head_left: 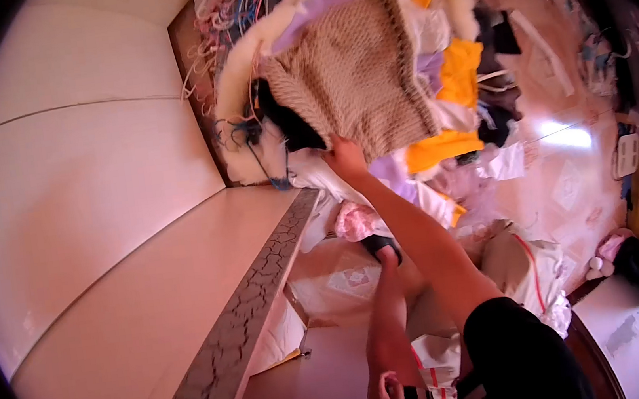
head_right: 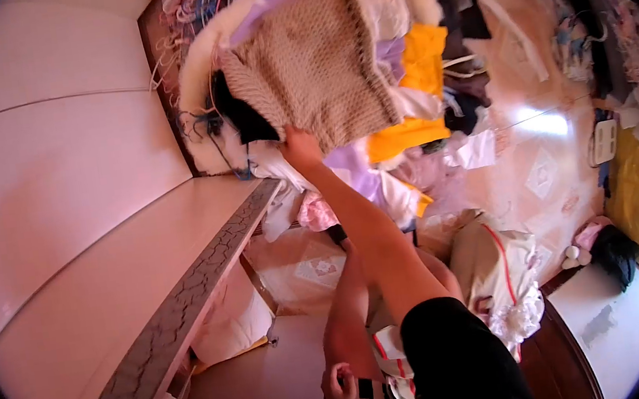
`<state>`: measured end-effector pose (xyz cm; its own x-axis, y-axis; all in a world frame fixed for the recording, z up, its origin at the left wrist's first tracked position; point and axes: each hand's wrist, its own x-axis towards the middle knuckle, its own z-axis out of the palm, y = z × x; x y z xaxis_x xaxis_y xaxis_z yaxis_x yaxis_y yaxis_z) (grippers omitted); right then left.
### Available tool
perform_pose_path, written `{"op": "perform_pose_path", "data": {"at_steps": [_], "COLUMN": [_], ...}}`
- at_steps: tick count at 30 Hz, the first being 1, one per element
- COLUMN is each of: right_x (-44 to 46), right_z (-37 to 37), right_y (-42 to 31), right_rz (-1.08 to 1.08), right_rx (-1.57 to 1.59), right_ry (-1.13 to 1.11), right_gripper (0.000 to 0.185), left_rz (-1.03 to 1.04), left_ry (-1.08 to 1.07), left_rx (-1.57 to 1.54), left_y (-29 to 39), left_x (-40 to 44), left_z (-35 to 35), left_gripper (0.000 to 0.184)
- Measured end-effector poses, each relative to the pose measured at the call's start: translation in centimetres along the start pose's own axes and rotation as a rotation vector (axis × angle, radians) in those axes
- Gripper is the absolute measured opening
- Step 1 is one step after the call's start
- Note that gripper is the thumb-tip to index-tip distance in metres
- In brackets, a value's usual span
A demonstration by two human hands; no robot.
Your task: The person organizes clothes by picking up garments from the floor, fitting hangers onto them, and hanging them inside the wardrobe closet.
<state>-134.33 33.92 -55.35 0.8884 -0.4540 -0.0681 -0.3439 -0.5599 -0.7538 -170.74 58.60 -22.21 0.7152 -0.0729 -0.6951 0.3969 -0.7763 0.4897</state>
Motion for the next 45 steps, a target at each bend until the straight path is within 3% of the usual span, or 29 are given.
{"op": "perform_pose_path", "data": {"at_steps": [2,4,6,8,10,11,12,14,15,18,19,21,22,23,25,28,30,32,34,35,36,37,38,39,41,42,43,45], "right_x": [-2.2,-4.4,-6.8,-9.5,-12.4,-13.4,-14.5,-17.4,-18.9,-23.2,-24.7,-27.5,-29.1,-30.8,-32.1,-32.3,-32.9,-31.7,-29.2,-29.2,-30.2,-32.3,-35.3,-36.5,-39.6,-39.4,-37.8,-34.2], "right_z": [-8.6,-20.0,-32.2,-44.5,-55.1,-60.9,-65.9,-75.7,-79.3,-87.0,-88.7,-92.1,-93.4,-94.2,-95.0,-97.6,-98.7,-98.7,-96.6,-96.3,-96.1,-95.2,-93.9,-91.4,-88.0,-86.8,-84.6,-80.8], "right_y": [-1.4,-1.6,-1.5,-3.9,-5.0,-11.0,-15.0,-21.4,-23.8,-32.5,-34.0,-36.3,-37.1,-37.7,-37.6,-37.7,-38.1,-37.6,-36.2,-36.1,-37.1,-38.9,-42.3,-43.5,-46.6,-49.1,-49.9,-49.9], "right_rz": [0.314,0.361,0.306,0.303,0.302,0.156,0.141,0.054,-0.012,-0.104,-0.104,-0.316,-0.318,-0.261,-0.254,-0.414,-0.411,-0.425,-0.499,-0.419,-0.439,-0.395,-0.443,-0.677,-0.937,-0.889,-0.857,-0.645], "right_rx": [0.235,0.343,0.472,0.583,0.386,0.259,0.252,0.047,-0.014,-0.02,-0.028,0.011,0.012,0.064,0.194,-0.105,-0.045,0.016,0.228,0.107,-0.037,0.152,0.472,0.791,0.451,0.327,0.273,0.113], "right_ry": [0.072,0.2,0.463,0.487,0.3,0.305,0.343,0.032,-0.004,0.046,0.07,0.123,0.141,0.223,0.366,0.545,0.47,0.4,0.637,0.75,1.039,1.24,1.269,1.313,0.558,0.386,0.374,0.438], "right_gripper": [0.027,0.034,0.035,0.035,0.033,0.03,0.03,0.026,0.022,0.017,0.017,0.015,0.015,0.018,0.023,0.014,0.012,0.011,0.011,0.011,0.009,0.008,0.01,0.016,0.01,0.018,0.046,0.044], "left_rz": [0.073,0.087,0.113,0.134,0.221,0.339,0.46,0.66,0.847,1.133,1.268,1.473,1.577,1.406,1.471,1.559,1.666,1.488,1.511,1.389,1.265,1.248,1.251,1.216,1.135,1.124,1.105,1.103], "left_ry": [0.036,0.004,-0.014,-0.027,-0.105,-0.076,-0.034,0.097,0.19,0.148,0.171,0.124,0.065,-0.086,-0.045,-0.005,0.012,-0.185,-0.185,-0.171,-0.154,-0.08,-0.008,0.009,0.036,0.061,0.09,0.073], "left_rx": [0.061,-0.008,-0.084,-0.129,-0.133,-0.104,-0.078,-0.123,0.025,0.022,0.059,0.033,0.064,-0.138,-0.128,-0.128,-0.183,-0.337,-0.335,-0.396,-0.455,-0.403,-0.371,-0.386,-0.381,-0.389,-0.411,-0.459], "left_y": [0.2,1.5,1.1,1.4,8.7,11.5,14.6,22.9,29.2,43.8,47.1,52.3,53.4,54.1,54.8,56.7,58.6,59.2,59.6,59.9,60.0,60.0,59.7,59.3,58.3,58.2,57.9,57.5], "left_x": [-0.1,-0.3,-0.8,-1.9,-3.2,-3.2,-2.7,-2.7,-4.0,-10.2,-12.3,-16.0,-16.7,-18.7,-20.7,-26.0,-30.2,-32.3,-34.4,-36.7,-38.2,-38.2,-38.3,-38.2,-38.6,-39.0,-38.9,-39.0], "left_z": [0.7,0.6,0.6,0.4,-2.7,-3.9,-4.9,-6.8,-9.1,-13.2,-13.8,-14.5,-14.7,-14.5,-15.3,-18.7,-21.2,-22.8,-24.0,-24.8,-25.3,-26.2,-26.7,-27.0,-27.6,-27.9,-28.2,-29.3], "left_gripper": [0.008,0.009,0.009,0.01,0.011,0.012,0.013,0.021,0.037,0.095,0.105,0.073,0.057,0.031,0.028,0.022,0.019,0.016,0.017,0.018,0.019,0.021,0.021,0.021,0.023,0.025,0.029,0.027]}}
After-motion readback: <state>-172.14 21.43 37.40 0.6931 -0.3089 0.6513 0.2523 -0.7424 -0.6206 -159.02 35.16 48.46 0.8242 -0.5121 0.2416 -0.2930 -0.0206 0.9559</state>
